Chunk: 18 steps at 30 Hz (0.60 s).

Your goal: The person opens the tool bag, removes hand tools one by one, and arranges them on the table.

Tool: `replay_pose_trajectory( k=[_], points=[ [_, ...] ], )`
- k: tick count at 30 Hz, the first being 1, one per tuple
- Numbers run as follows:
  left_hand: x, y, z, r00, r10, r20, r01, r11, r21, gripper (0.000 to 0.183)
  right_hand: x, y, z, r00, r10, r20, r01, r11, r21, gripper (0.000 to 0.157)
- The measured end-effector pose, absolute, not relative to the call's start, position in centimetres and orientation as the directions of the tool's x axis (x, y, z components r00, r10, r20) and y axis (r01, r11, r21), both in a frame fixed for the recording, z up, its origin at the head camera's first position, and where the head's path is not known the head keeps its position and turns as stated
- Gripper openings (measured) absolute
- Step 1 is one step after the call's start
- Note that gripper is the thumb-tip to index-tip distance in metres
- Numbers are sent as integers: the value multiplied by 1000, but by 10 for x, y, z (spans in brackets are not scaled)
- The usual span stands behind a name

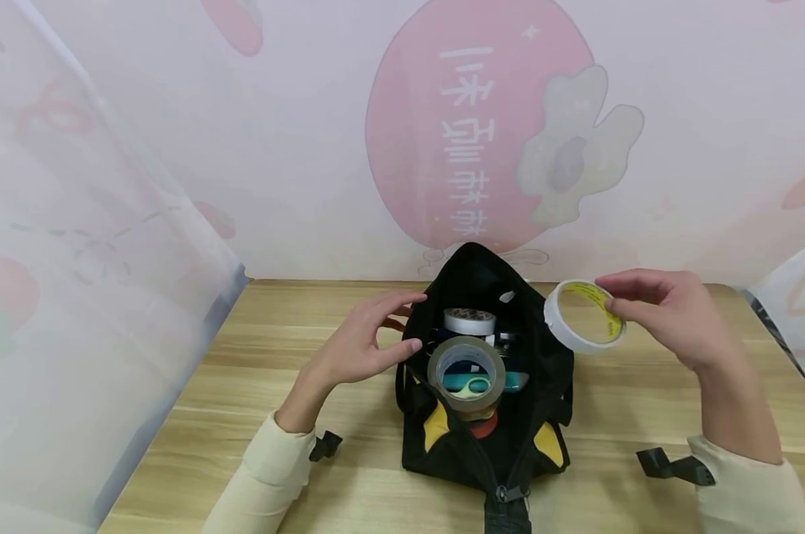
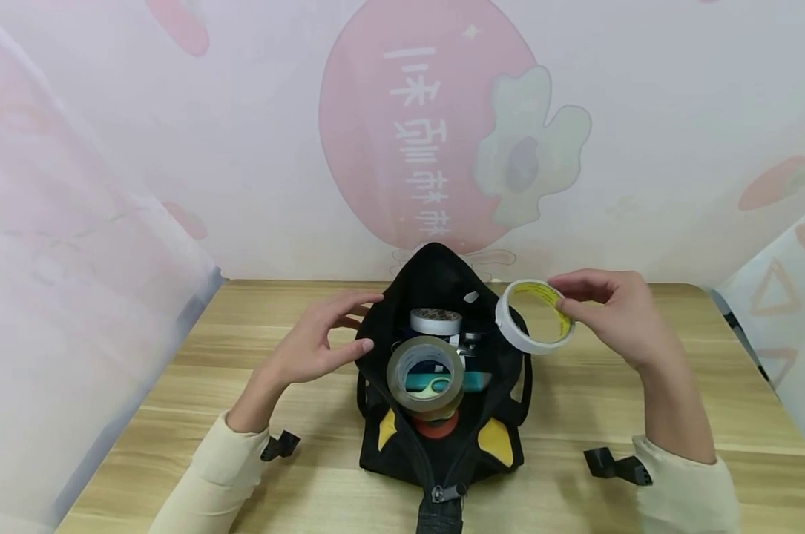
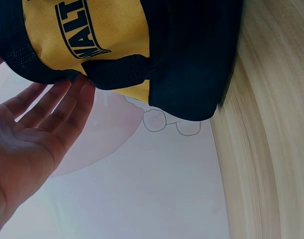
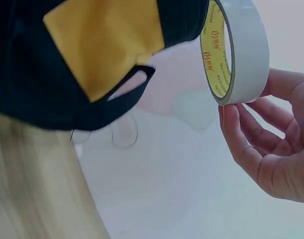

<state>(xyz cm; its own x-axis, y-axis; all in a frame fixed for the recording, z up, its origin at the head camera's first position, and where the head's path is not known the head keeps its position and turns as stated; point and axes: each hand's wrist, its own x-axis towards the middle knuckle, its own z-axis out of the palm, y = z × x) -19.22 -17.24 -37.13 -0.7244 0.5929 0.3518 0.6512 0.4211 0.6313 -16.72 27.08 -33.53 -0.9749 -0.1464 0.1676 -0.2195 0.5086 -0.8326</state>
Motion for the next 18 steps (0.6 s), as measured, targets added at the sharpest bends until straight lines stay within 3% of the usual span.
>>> replay_pose_trajectory(
  k=[18],
  points=[
    [-191, -175, -371, -717, 596, 361, 663, 425, 616, 61, -185, 311, -366, -998, -48, 34, -55, 545, -836, 41]
  ],
)
